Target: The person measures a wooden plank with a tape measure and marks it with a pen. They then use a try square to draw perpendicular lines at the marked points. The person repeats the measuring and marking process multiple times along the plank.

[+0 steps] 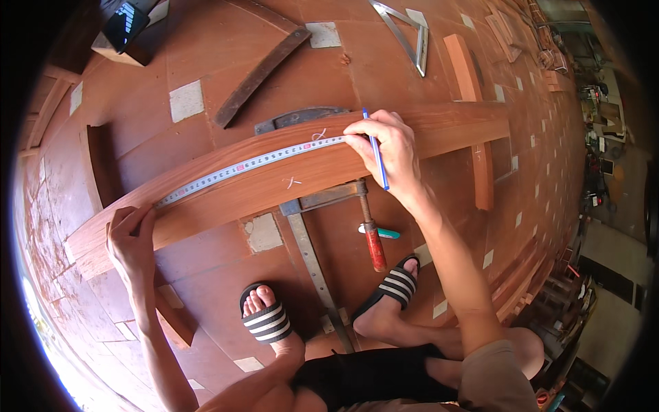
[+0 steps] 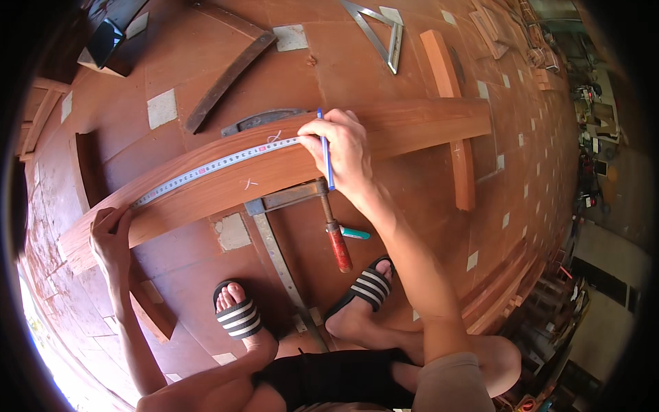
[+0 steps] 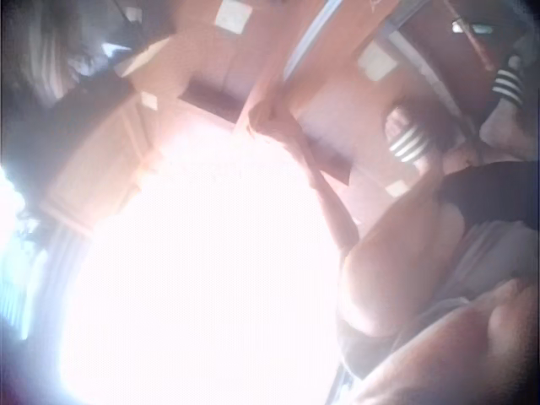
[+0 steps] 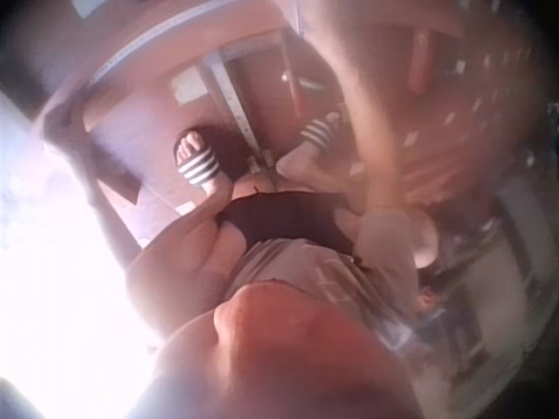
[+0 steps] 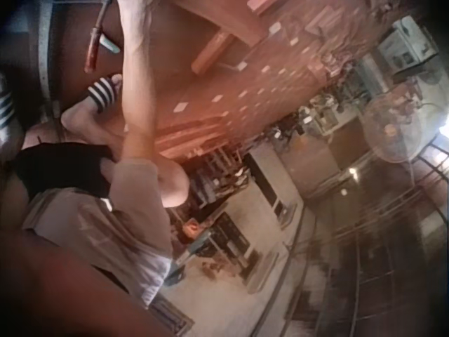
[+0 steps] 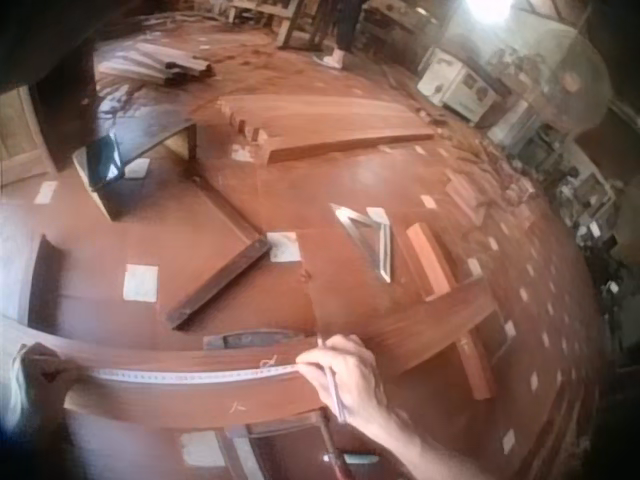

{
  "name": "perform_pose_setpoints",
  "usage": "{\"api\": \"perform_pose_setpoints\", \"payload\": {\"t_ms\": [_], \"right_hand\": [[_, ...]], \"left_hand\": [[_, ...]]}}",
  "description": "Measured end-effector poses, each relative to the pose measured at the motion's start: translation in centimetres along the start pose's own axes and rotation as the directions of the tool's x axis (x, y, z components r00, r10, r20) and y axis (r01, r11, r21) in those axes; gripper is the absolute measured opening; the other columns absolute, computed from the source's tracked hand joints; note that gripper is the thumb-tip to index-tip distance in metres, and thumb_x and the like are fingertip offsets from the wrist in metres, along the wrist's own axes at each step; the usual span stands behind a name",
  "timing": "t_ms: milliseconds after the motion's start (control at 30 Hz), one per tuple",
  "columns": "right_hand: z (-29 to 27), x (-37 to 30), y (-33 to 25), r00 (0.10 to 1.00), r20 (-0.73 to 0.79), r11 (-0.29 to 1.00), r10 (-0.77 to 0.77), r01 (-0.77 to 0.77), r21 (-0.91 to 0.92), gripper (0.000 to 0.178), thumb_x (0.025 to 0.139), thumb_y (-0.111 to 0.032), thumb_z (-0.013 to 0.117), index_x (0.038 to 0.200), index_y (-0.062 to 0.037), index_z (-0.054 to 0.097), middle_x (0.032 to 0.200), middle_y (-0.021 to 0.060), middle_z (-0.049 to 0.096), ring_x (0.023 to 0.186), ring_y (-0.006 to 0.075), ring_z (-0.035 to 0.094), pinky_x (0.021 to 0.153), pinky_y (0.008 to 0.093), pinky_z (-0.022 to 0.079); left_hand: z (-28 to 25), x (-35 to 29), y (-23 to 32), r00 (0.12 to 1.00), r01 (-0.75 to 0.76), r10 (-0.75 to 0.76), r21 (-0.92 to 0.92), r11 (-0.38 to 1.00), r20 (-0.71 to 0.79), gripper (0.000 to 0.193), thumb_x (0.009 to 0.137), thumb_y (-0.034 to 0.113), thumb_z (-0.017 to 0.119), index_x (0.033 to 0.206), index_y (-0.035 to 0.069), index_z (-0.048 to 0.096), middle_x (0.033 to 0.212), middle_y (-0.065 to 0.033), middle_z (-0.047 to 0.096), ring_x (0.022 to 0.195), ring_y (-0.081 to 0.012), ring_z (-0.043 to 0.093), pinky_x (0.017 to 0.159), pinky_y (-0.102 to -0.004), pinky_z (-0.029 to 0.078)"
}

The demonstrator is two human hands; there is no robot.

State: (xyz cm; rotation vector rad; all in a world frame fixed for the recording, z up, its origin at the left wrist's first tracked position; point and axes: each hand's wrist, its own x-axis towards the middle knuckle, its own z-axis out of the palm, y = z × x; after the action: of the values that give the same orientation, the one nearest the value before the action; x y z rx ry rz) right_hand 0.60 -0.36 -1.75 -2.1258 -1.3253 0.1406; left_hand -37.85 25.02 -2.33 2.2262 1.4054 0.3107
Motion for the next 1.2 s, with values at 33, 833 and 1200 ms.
{"api": "perform_pose_setpoints", "payload": {"t_ms": [33,833,1200], "right_hand": [[0.0,-0.2,0.1,1.000,-0.006,1.000,0.001,-0.001,-0.001,0.010,0.086,-0.007,0.087,0.094,-0.0065,0.082,0.081,0.0082,0.069,0.081,0.0267,0.065,0.074,0.0397,0.053],[-1.8,0.5,-1.0,0.996,-0.082,0.995,-0.025,0.033,0.095,0.034,0.094,0.004,0.070,0.127,-0.0007,0.077,0.108,0.0145,0.080,0.095,0.0291,0.072,0.089,0.0405,0.057],[-0.1,0.2,-3.8,0.991,0.136,0.838,0.014,-0.086,0.539,0.019,0.091,0.006,0.077,0.109,0.0049,0.077,0.098,0.0164,0.079,0.085,0.0204,0.075,0.076,0.0320,0.060]], "left_hand": [[-0.1,0.0,-0.2,1.000,-0.001,0.001,0.021,1.000,-0.001,0.017,0.091,0.012,0.083,0.106,0.006,0.087,0.102,-0.0063,0.076,0.096,-0.0238,0.066,0.091,-0.0373,0.053],[-0.1,0.4,-0.7,0.998,0.041,-0.040,-0.044,0.998,0.039,0.015,0.094,0.005,0.080,0.108,0.000,0.084,0.101,-0.0053,0.072,0.093,-0.0158,0.064,0.082,-0.0301,0.051],[-0.1,0.2,0.3,0.996,0.085,-0.084,-0.018,0.996,0.017,0.018,0.089,0.007,0.083,0.106,0.003,0.086,0.100,-0.0056,0.074,0.097,-0.0204,0.062,0.089,-0.0345,0.051]]}}
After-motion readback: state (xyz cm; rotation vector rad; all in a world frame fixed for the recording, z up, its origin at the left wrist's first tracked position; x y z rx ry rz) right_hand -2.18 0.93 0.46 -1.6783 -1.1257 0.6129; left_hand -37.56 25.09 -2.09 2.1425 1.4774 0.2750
